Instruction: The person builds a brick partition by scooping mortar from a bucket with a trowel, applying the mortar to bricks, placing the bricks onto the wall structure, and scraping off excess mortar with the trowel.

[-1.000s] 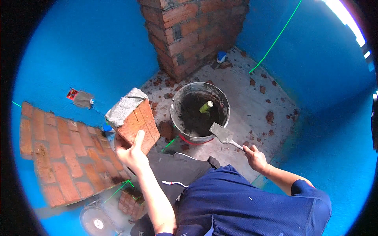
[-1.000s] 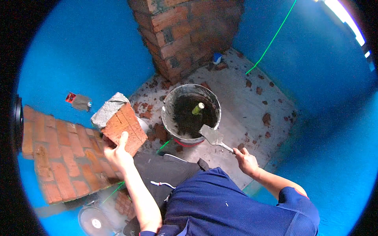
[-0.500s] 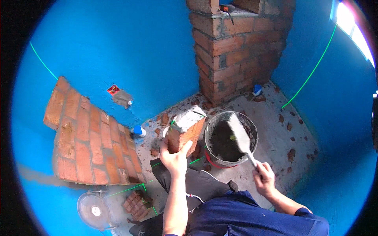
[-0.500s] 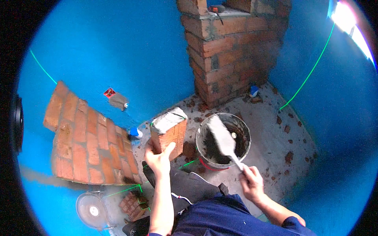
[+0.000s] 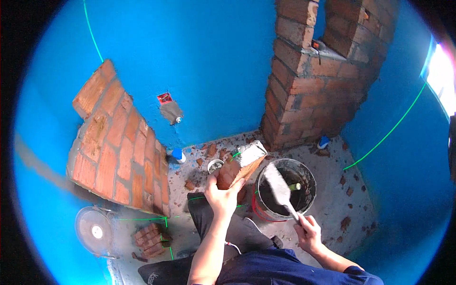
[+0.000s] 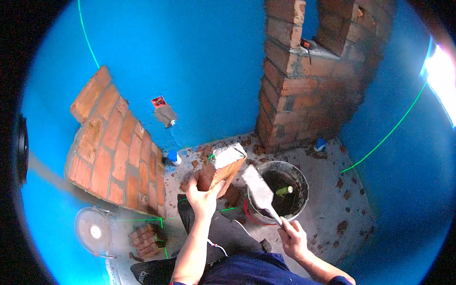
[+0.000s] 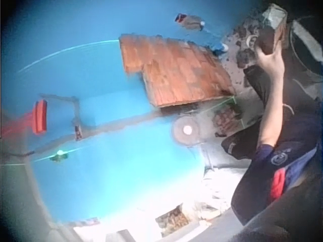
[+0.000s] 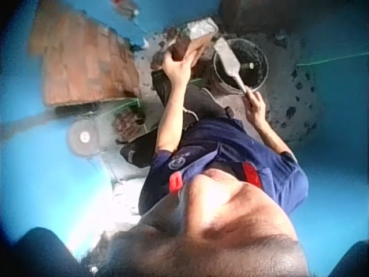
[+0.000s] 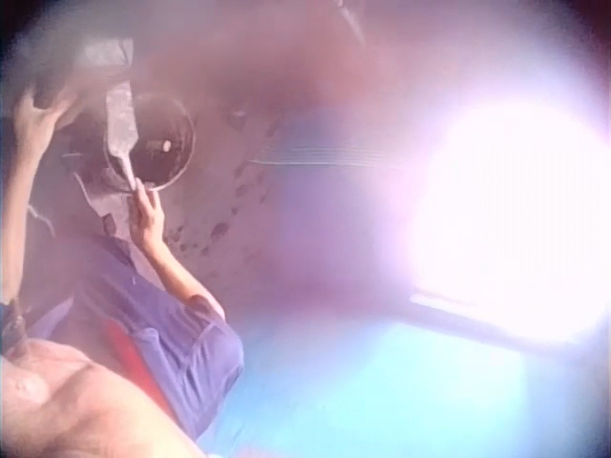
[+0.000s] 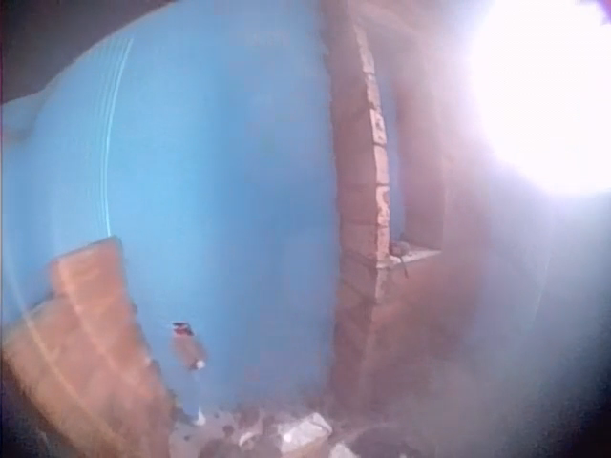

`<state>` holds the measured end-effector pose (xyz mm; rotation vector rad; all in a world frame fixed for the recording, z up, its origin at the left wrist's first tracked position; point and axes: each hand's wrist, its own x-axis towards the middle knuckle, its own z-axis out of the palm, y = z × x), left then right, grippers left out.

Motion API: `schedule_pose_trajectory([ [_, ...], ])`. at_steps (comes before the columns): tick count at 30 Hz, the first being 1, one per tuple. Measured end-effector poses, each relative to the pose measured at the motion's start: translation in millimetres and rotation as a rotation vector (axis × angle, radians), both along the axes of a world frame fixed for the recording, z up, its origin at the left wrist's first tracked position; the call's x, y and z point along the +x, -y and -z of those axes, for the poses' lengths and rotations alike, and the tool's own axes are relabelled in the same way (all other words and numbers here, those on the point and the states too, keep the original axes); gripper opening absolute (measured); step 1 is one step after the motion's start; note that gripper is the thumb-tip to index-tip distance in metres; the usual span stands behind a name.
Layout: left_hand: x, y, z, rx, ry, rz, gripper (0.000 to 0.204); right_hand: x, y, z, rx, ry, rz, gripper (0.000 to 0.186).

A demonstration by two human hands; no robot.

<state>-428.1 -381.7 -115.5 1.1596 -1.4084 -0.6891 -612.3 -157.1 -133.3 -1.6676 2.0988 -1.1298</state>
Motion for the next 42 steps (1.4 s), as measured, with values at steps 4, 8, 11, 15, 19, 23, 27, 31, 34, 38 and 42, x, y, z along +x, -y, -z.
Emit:
schedule_pose_trajectory([
  [4,-0.6,8.1,7.4,-0.022,0.012,-0.026,0.056,-15.3,4.7,-55.6,-0.036,-0.119,-0.031,0.042],
  [8,-7.7,3.0,13.3,-0.058,-0.002,-0.045,0.044,-9.4,24.3,-94.5,0.029,-0.249,-0.096,0.045],
  [11,-8.4,2.5,18.0,-0.159,0.059,-0.088,0.031,3.8,31.0,-105.7,0.141,-0.336,-0.161,0.046],
  [15,2.5,10.1,27.3,-0.09,0.195,-0.124,0.037,2.8,28.5,-118.2,0.217,-0.285,-0.243,0.043],
  [19,22.4,19.6,30.4,-0.021,0.069,0.025,0.04,-14.1,24.8,-137.5,0.275,-0.069,-0.35,0.04],
  [23,52.3,22.0,22.4,0.078,-0.125,0.246,0.055,-46.9,32.8,-168.7,0.108,-0.265,-0.241,0.036],
  [27,69.9,25.8,12.4,-0.052,-0.169,0.465,0.062,-59.4,39.9,-190.1,0.141,-0.338,-0.246,0.034],
  [31,73.8,18.5,6.1,-0.109,-0.134,0.586,0.063,-49.1,46.4,-184.5,0.212,-0.313,-0.371,0.034],
  [34,77.4,10.4,3.4,0.04,-0.12,0.53,0.039,-46.8,48.1,-172.5,0.264,-0.338,-0.379,0.034],
  [38,84.8,14.1,4.6,-0.2,-0.038,0.521,0.037,-54.4,45.1,-146.7,0.259,-0.298,-0.332,0.034],
  [42,91.5,10.7,10.7,-0.048,-0.255,0.62,0.063,-64.8,36.3,-120.3,0.266,-0.281,-0.259,0.032],
])
